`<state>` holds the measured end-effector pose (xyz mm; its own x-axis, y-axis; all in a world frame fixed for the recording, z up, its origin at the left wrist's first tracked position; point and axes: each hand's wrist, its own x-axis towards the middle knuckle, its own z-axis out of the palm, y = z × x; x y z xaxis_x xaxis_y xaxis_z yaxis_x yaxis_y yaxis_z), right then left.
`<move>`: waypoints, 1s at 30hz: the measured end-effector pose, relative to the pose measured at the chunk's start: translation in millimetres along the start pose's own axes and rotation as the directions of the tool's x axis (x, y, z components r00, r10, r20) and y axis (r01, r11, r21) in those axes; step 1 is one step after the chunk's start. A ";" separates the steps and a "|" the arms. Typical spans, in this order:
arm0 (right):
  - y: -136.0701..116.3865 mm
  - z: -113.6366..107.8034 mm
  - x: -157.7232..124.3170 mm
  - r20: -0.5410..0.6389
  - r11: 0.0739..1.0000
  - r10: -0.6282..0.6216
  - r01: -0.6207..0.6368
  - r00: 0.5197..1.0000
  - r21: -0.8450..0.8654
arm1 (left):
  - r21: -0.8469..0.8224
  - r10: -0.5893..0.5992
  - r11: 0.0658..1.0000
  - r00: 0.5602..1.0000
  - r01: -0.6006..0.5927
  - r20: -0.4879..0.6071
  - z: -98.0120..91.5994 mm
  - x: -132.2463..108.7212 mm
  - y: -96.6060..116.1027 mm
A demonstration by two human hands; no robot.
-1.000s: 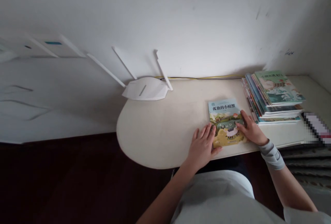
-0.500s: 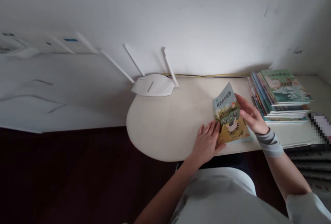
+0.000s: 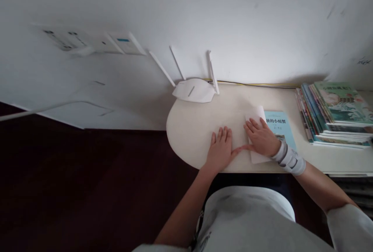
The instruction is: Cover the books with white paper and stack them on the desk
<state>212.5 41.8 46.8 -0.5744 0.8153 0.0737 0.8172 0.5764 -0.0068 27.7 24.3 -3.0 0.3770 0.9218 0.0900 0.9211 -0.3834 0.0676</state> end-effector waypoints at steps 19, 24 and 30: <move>-0.1 8.0 15.1 0.048 0.993 -0.092 0.088 0.995 0.075 | -0.034 0.060 0.998 0.997 -0.059 0.049 -5.8 -5.8 2.7; 18.5 9.7 -7.2 -0.032 0.992 0.122 -0.123 0.992 -0.034 | -0.047 0.032 0.998 0.999 -0.030 0.034 -4.6 -4.8 1.4; 23.5 9.2 -11.7 0.080 0.997 0.061 -0.057 0.995 -0.047 | -0.072 0.012 0.997 1.000 -0.012 -0.001 -4.3 -3.9 -1.5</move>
<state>238.0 46.3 36.5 -0.5254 0.8508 -0.0064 0.8501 0.5253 0.0362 24.5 21.0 0.8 0.3881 0.9170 0.0921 0.9071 -0.3978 0.1379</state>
